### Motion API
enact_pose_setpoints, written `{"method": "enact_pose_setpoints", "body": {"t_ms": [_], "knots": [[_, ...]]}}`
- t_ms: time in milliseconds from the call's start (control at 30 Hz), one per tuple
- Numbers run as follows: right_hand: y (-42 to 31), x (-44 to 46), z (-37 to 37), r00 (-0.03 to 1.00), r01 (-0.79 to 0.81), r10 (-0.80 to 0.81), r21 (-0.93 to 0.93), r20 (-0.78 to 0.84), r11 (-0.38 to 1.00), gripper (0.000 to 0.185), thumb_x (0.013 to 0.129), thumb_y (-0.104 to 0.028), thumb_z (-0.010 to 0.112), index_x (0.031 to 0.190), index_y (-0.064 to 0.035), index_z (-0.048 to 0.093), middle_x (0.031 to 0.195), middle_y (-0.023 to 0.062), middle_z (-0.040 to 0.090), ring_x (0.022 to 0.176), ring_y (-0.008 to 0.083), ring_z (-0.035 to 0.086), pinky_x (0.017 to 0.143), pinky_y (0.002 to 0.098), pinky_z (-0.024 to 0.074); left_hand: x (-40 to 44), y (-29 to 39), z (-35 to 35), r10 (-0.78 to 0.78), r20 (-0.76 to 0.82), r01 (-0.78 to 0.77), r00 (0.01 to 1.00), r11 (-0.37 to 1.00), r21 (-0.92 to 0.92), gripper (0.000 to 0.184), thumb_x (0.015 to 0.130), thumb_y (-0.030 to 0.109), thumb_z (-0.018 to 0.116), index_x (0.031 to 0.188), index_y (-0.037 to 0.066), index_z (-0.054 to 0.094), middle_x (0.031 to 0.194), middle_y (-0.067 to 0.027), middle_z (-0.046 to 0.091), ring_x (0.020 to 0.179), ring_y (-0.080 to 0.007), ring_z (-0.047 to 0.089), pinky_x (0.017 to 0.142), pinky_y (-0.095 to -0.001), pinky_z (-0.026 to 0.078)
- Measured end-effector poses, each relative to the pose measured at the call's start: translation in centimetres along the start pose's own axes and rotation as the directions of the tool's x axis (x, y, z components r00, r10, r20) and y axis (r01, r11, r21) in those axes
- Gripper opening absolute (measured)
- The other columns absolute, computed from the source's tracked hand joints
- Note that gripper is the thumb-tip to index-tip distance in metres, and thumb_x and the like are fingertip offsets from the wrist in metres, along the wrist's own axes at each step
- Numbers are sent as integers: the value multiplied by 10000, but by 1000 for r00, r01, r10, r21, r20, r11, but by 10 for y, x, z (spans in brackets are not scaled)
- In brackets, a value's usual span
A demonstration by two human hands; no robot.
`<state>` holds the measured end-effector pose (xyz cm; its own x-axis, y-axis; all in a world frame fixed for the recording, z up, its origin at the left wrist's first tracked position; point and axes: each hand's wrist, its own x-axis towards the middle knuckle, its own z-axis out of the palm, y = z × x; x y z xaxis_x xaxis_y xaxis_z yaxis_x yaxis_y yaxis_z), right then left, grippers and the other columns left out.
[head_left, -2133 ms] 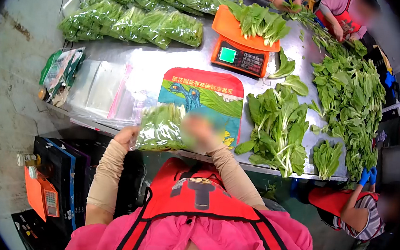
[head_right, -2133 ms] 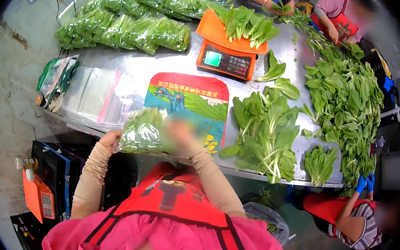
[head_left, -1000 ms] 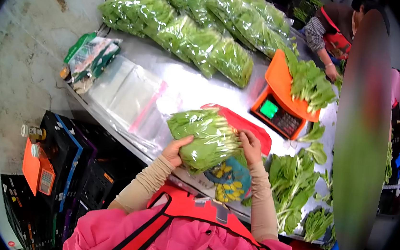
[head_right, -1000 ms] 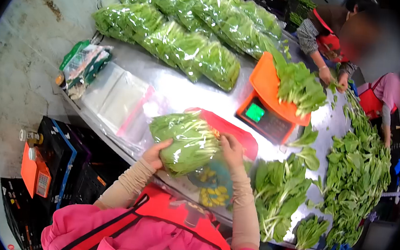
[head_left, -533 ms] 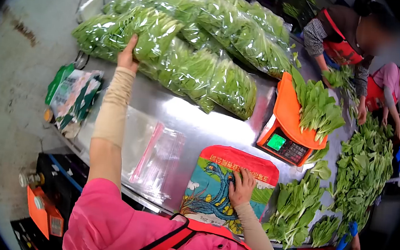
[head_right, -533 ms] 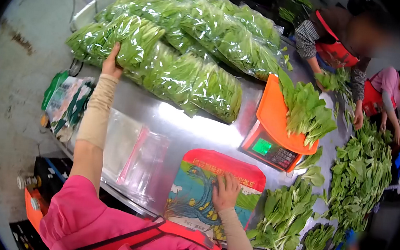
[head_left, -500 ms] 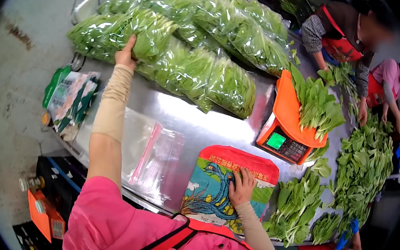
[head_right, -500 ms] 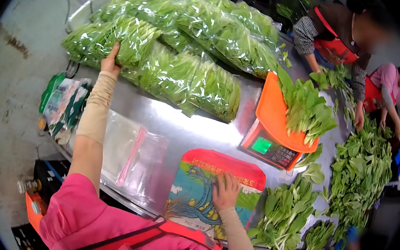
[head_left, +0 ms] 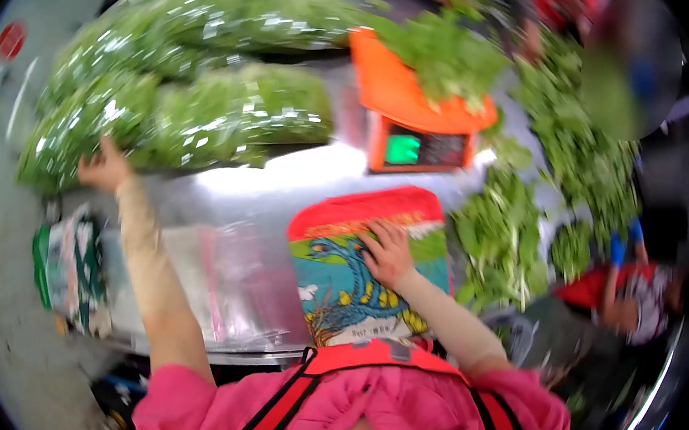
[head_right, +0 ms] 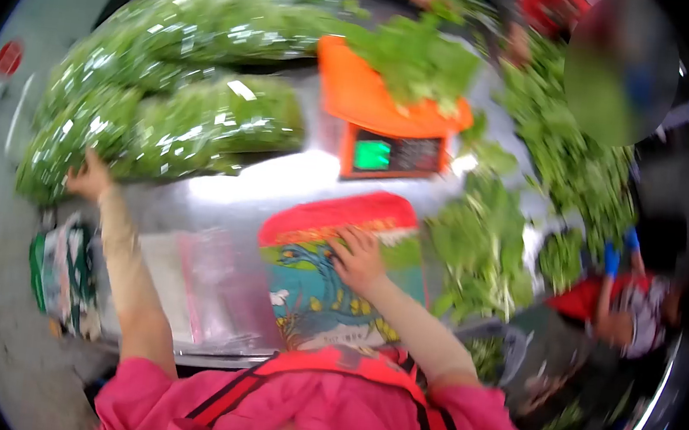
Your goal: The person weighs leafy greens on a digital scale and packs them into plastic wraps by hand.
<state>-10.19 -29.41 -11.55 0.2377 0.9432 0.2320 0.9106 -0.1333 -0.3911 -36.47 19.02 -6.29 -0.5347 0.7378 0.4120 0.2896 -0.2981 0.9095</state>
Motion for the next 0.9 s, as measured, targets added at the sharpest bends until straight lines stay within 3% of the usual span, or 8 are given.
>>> {"method": "enact_pose_setpoints", "body": {"t_ms": [133, 300, 500, 633, 700, 767, 833, 900], "knots": [[2, -3, 5, 999, 15, -16, -27, -38, 1000, 401, 753, -215, 625, 1133, -111, 551, 1224, 122, 494, 1165, 294, 441, 954, 451, 324, -160, 67, -58, 275, 448, -243, 850, 961, -129, 462, 797, 106, 667, 1169, -49, 442, 1095, -153, 500, 1014, -256, 479, 897, -359, 386], [-3, 0, 15, 995, -9, 5, -38, -102, 999, 387, 764, -234, 605, 1127, -110, 550, 1224, 137, 495, 1161, 301, 443, 963, 460, 317, -349, 126, -147, 298, 939, -377, 173, 901, -217, 505, 801, 87, 592, 1254, -50, 416, 1251, -226, 448, 1182, -366, 420, 1022, -414, 309], [1, 7, 38, 981, -112, 113, 10, -155, 994, 352, 782, -203, 542, 1112, -80, 548, 1240, 178, 482, 1187, 309, 434, 986, 452, 305, -403, 91, -174, 329, 937, -692, 121, 705, -158, 481, 859, 190, 525, 1265, -40, 410, 1335, -243, 381, 1225, -410, 361, 1025, -463, 294], [29, -16, -32, 940, -26, 97, 216, -326, 976, 327, 739, -128, 544, 1057, -56, 570, 1146, 152, 538, 1091, 305, 496, 930, 427, 364, -400, 94, -174, 319, 945, -701, 77, 691, -177, 434, 876, 148, 507, 1251, -49, 415, 1331, -253, 379, 1226, -409, 366, 1024, -482, 298], [72, -56, -102, 891, -54, 154, 235, -428, 970, 313, 699, -60, 552, 1009, -40, 580, 994, 137, 582, 941, 311, 548, 829, 414, 435, -400, 95, -171, 212, 971, -648, 114, 757, -89, 427, 873, 141, 511, 1242, -56, 424, 1319, -262, 383, 1222, -415, 363, 1027, -477, 296], [125, -115, -164, 784, -360, 439, 255, -438, 897, 257, 727, -57, 562, 977, -6, 590, 960, 171, 573, 909, 333, 547, 812, 410, 445, -406, 117, -157, 182, 980, -631, 85, 771, -88, 419, 865, 103, 523, 1239, -59, 428, 1291, -254, 409, 1205, -384, 398, 1020, -451, 318], [183, -192, -218, 518, -678, 731, 309, -444, 667, 290, 761, -78, 571, 1049, -43, 588, 1011, 157, 577, 942, 318, 549, 854, 382, 451, -442, 188, -130, 179, 970, -257, 163, 957, -133, 387, 867, 52, 522, 1230, -55, 440, 1216, -217, 485, 1136, -308, 478, 978, -401, 374], [245, -282, -251, 429, -728, 614, 149, -662, 669, 337, 746, -85, 608, 1079, -42, 585, 1071, 153, 583, 1002, 301, 555, 879, 364, 455, -506, 259, -109, 127, 991, 132, -47, 984, -120, 352, 872, 7, 510, 1215, -48, 454, 1138, -166, 549, 1048, -231, 536, 925, -341, 420]]}}
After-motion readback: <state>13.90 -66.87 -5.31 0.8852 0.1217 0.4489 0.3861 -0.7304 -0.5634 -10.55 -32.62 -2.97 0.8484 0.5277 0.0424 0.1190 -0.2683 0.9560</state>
